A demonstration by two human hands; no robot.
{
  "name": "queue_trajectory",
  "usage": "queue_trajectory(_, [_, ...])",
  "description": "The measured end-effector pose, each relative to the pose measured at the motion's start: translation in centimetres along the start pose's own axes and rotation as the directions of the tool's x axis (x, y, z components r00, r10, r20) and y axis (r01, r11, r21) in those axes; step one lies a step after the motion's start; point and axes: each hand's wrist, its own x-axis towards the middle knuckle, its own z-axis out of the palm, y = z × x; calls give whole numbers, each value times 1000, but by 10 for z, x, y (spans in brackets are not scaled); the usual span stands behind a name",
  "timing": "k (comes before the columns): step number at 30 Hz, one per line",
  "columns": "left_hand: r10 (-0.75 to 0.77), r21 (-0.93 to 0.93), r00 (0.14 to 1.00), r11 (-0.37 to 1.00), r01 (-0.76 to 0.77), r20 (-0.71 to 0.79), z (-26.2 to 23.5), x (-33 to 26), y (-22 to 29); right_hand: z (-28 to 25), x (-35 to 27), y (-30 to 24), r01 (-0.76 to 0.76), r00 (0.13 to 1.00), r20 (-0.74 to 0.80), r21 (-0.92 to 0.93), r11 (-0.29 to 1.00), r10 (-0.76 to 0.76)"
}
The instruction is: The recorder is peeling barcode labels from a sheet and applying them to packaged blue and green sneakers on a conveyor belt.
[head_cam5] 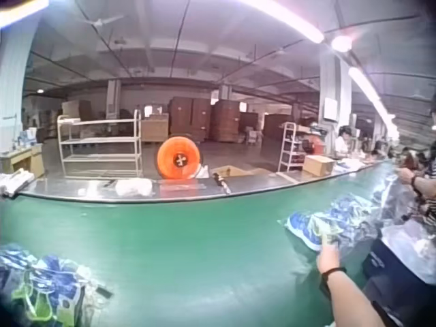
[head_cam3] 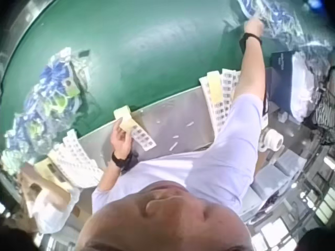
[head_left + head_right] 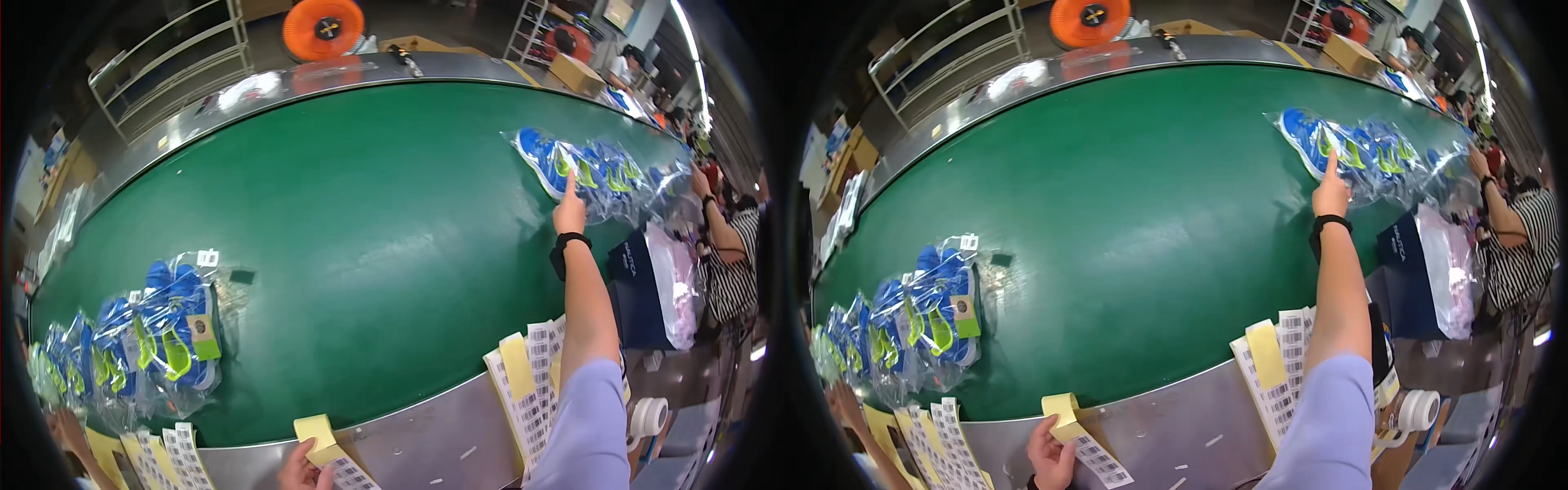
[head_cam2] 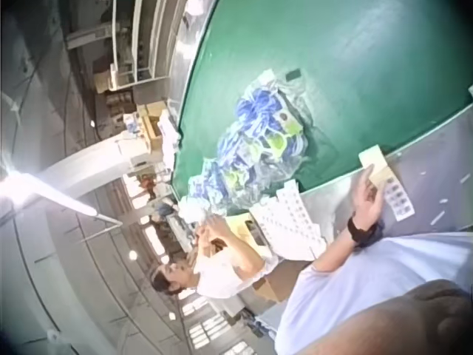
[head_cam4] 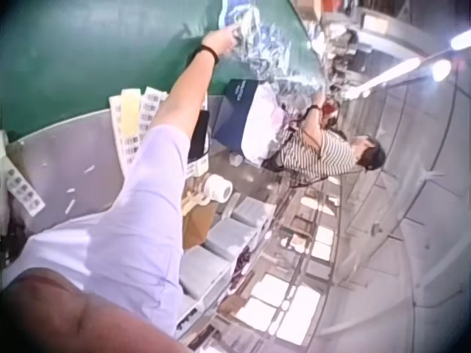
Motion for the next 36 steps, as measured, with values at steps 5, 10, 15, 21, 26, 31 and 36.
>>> queue_trajectory(5, [138, -247, 989, 961, -120, 55, 5, 9, -12, 3, -1, -58, 170, 985, -76, 228, 959, -157])
queue_trajectory(10, [160, -222, 983, 965, -138, 85, 3, 12, 1, -60, -103, -224, 271, 842, 159, 703, 657, -516])
queue_trajectory(15, [162, -300, 982, 946, -125, 100, -2, 14, 0, -185, -231, -338, 225, 406, 65, 960, 169, -912])
queue_trajectory(21, [174, -426, 981, 897, -119, 92, 1, 21, 1, -218, -184, -358, 458, 662, -281, 886, 79, -695])
queue_trajectory(26, [182, -448, 972, 889, -98, 148, 6, 25, 10, -90, -144, -278, -98, 891, 250, 921, 377, -379])
queue_trajectory(31, [152, -453, 974, 890, -60, 170, 8, 26, 6, -41, -168, -263, -661, 700, 696, 716, 223, -159])
queue_trajectory(36, [107, -430, 973, 903, -8, 205, 9, 24, 11, -26, -174, -287, -699, 687, 712, 702, 137, -146])
